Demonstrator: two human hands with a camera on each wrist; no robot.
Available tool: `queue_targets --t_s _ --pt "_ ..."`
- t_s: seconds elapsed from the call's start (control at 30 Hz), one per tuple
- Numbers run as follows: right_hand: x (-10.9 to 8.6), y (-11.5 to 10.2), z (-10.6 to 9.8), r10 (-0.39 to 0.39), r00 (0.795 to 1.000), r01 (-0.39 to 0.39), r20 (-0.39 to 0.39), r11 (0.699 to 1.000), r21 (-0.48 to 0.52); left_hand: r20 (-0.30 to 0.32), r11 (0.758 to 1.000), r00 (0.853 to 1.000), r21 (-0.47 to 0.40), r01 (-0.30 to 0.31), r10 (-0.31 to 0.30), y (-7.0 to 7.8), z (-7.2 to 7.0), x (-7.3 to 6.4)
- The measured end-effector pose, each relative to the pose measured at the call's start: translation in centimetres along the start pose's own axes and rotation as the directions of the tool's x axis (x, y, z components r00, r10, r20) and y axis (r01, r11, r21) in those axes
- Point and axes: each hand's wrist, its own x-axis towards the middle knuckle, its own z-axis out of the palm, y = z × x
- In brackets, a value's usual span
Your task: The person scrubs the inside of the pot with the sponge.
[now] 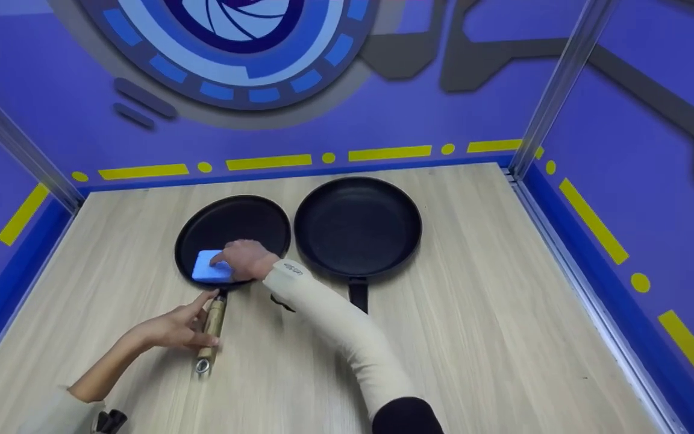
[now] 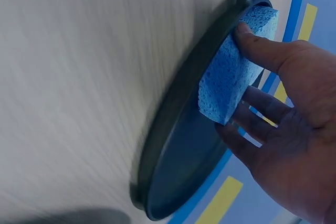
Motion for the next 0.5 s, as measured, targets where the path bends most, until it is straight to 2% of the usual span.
queue_targets --t_s 0.17,0.33,0.5 --pt "0.3 0.7 0.1 -0.016 0.999 0.013 0.044 0.998 0.057 0.043 1.0 0.999 -0.012 -0.016 0.016 -0.3 -0.2 0.1" --pt "1.3 1.7 -0.2 -0.047 0.997 0.037 0.068 0.99 0.135 0.046 0.999 0.998 0.013 -0.045 0.044 -0.3 -0.5 0.0" --pt "2.4 2.9 -0.4 -0.023 0.996 0.01 0.083 0.989 0.147 0.058 0.999 0.997 -0.013 -0.043 0.044 -0.2 -0.3 0.1"
